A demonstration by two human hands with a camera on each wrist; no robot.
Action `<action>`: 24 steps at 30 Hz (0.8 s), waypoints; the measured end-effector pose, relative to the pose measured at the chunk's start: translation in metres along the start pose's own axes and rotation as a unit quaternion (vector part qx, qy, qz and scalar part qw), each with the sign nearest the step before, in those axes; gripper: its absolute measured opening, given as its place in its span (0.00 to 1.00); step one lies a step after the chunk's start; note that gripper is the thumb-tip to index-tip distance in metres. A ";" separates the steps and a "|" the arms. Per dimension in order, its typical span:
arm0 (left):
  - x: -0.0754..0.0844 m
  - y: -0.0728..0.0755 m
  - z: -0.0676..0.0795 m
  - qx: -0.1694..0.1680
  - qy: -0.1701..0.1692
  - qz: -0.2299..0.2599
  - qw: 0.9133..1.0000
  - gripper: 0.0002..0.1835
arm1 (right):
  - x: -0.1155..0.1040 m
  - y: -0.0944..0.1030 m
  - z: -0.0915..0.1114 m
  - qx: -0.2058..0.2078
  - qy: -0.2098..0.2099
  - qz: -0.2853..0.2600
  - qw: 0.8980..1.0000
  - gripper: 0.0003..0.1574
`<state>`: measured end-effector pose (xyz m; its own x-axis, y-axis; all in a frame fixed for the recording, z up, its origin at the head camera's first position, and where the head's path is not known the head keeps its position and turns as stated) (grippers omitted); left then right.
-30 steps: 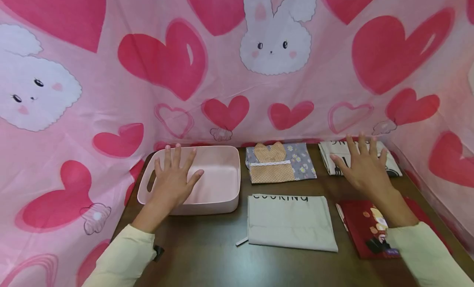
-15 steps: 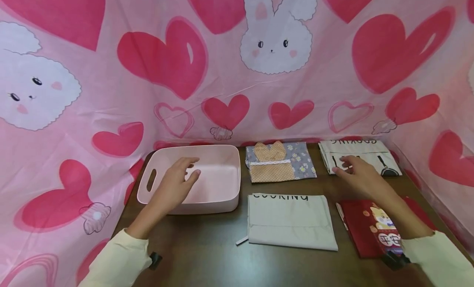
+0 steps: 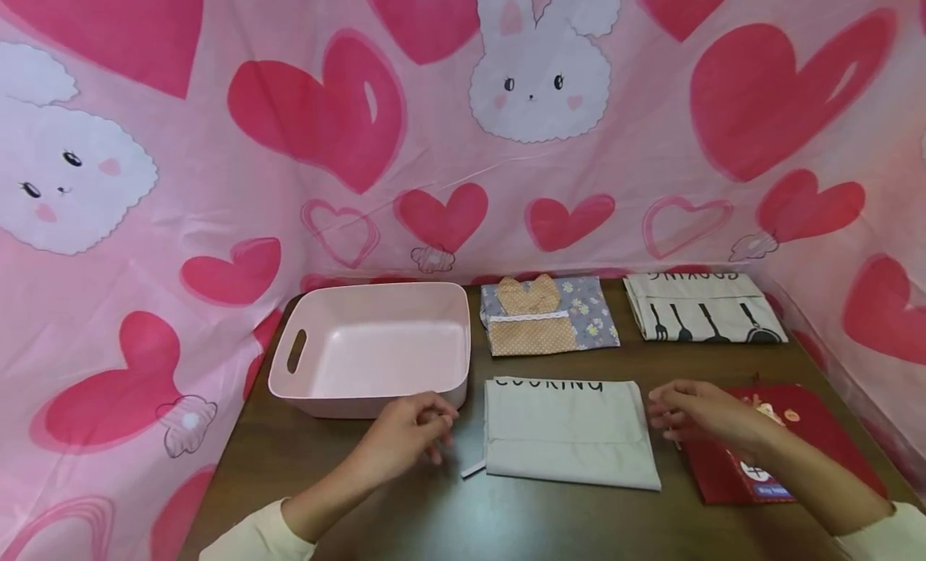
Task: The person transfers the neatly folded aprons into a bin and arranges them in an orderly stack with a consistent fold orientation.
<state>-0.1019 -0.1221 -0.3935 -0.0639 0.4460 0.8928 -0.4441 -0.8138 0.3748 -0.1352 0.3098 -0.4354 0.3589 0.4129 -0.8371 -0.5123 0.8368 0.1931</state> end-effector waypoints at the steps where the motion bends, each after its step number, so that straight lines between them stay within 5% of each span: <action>1: -0.005 -0.005 0.001 -0.015 0.001 0.006 1.000 0.08 | 0.003 -0.002 0.000 -0.001 -0.007 -0.004 1.000 0.30; 4: -0.019 -0.018 0.000 -0.039 0.008 0.026 0.999 0.13 | 0.012 -0.009 -0.001 0.004 -0.026 0.007 1.000 0.30; 9: -0.032 -0.037 -0.008 -0.040 0.076 0.097 0.992 0.21 | 0.021 -0.023 -0.007 0.017 -0.052 0.026 0.998 0.30; 14: -0.037 -0.054 -0.019 -0.013 0.112 0.103 0.988 0.25 | 0.022 -0.030 -0.011 0.051 -0.073 0.025 0.996 0.35; 19: -0.040 -0.067 -0.026 0.014 0.161 0.171 0.972 0.30 | 0.024 -0.036 -0.014 0.065 -0.085 0.033 0.994 0.40; 24: -0.041 -0.073 -0.034 0.036 0.164 0.183 0.969 0.31 | 0.029 -0.045 -0.021 0.092 -0.100 0.035 0.990 0.40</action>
<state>-0.0979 -0.0682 -0.4656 -0.4913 0.2067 0.8461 -0.2751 -0.9585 0.0744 -0.1184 0.2764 -0.4790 0.4849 0.5194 -0.7036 -0.3972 0.8476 0.3520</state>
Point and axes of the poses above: each hand's wrist, its own z-axis away from the middle knuckle, its own y-axis out of the back of the hand, x = y × z, the point moved 2 cm from there along -z, towards the middle knuckle, and after that the axes turned 5 degrees about -x, right-handed, at the moved point
